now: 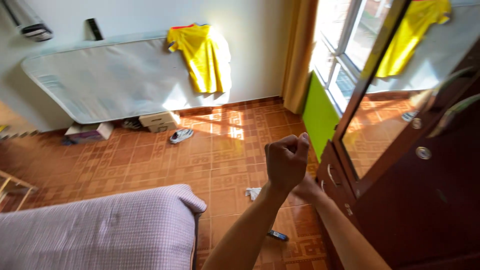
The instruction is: Sweeping the floor of a bedroom using a broom.
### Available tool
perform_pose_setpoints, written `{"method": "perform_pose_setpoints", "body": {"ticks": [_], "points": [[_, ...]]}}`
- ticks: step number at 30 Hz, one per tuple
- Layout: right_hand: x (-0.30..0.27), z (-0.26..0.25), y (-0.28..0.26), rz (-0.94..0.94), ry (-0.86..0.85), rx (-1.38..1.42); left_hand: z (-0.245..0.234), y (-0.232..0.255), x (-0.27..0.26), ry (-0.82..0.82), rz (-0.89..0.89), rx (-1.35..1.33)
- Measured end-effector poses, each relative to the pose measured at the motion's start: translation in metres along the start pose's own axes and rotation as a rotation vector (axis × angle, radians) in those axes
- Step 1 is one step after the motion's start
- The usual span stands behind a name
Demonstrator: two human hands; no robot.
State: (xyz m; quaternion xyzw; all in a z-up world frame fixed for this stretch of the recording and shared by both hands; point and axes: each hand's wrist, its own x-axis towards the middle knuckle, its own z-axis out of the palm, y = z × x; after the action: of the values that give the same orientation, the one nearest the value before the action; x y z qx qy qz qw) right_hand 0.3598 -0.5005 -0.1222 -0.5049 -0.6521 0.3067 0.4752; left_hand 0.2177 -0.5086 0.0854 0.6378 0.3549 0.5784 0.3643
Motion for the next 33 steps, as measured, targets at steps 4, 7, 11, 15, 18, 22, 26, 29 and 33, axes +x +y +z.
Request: {"method": "perform_pose_setpoints", "body": {"ticks": [4,7,11,15,18,22,26,29,33], "points": [[0.024,-0.091,0.003,0.115,0.614,-0.412,0.027,-0.015,0.007,-0.081,-0.056,-0.012],[0.044,-0.138,-0.063,0.178,0.927,-0.360,0.041,-0.028,0.010,-0.136,-0.068,-0.022],[0.054,-0.177,-0.069,0.027,1.053,-0.373,0.052,-0.027,0.018,-0.182,-0.106,-0.021],[0.058,-0.203,-0.031,0.117,1.129,-0.276,0.054,-0.031,0.027,-0.213,-0.131,-0.003],[0.062,-0.188,-0.070,0.287,1.170,-0.200,0.057,-0.040,0.031,-0.192,-0.094,-0.014],[0.072,-0.142,-0.090,0.369,1.165,-0.270,0.056,-0.042,0.039,-0.208,-0.148,-0.030],[0.081,-0.097,-0.096,0.297,1.071,-0.656,0.055,-0.045,0.044,-0.174,-0.114,-0.041],[0.081,-0.070,-0.098,0.258,0.978,-0.710,0.045,-0.041,0.046,-0.169,-0.128,-0.069],[0.079,-0.051,-0.059,0.103,1.018,-0.647,0.029,-0.052,0.049,-0.128,-0.142,-0.060]]}}
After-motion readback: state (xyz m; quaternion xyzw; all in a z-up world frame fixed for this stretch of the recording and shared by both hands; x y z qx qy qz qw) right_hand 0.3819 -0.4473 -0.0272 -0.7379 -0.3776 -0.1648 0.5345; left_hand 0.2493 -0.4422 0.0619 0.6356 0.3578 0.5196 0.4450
